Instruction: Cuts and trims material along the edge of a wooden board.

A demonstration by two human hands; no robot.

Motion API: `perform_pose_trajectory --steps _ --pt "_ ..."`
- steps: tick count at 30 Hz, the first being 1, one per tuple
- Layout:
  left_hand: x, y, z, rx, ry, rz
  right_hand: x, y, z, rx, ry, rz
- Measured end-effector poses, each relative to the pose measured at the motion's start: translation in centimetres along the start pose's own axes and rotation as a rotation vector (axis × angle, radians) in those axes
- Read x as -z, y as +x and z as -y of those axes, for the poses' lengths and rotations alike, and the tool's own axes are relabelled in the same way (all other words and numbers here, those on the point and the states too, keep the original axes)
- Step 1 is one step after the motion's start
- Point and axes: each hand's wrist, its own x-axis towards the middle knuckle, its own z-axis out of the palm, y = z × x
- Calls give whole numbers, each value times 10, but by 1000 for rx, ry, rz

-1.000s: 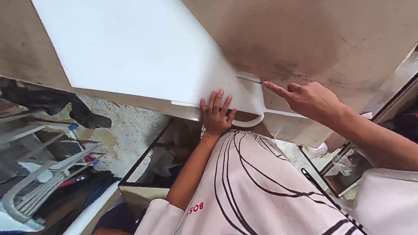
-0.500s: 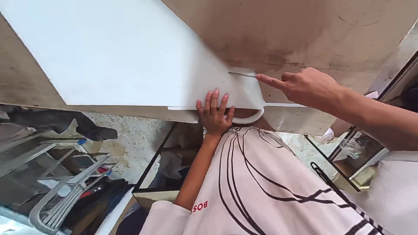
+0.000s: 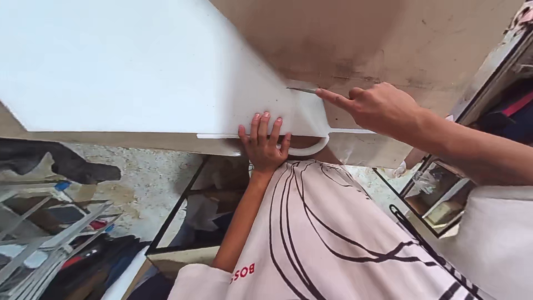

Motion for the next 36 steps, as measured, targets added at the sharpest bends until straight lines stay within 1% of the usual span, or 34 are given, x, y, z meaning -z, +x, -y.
perform_pose_trajectory --steps 3,6,10,14,16,18,19,21,23,24,25,26,28,31,33,36 --pt "1 1 4 12 -3 -11 11 0 -2 17 -8 10" --pt "1 -1 1 5 -13 -2 18 10 8 19 -7 35" --pt "2 2 3 19 -13 -7 29 -5 2 -3 -35 75" --pt "6 4 1 19 -62 17 31 3 17 -32 -14 87" --pt "21 11 -2 54 -97 85 31 -6 16 -64 -23 87" --pt "47 24 -20 112 -104 177 39 -10 16 -80 -50 107" --pt "57 30 -30 103 -113 199 39 -9 21 -89 -50 113" --pt "63 39 -50 -25 -104 240 40 -5 25 -97 -57 120" --pt "49 46 -60 -191 -134 347 41 -8 24 -105 -56 116" --pt "36 49 -61 -248 -169 377 41 -11 23 -110 -63 120" --pt "23 49 -60 -278 -189 351 42 -13 23 -109 -78 126" --pt "11 49 -57 -304 -179 287 43 -12 23 -115 -92 128" --pt "-1 48 -52 -350 -139 194 41 -13 25 -144 -111 135" --pt "-4 44 -44 -364 -159 101 43 -20 24 -126 -118 127" --pt "-4 41 -41 -368 -185 72 44 -16 25 -110 -97 122" --pt "-4 38 -38 -353 -251 21 38 -7 30 -134 -81 128"
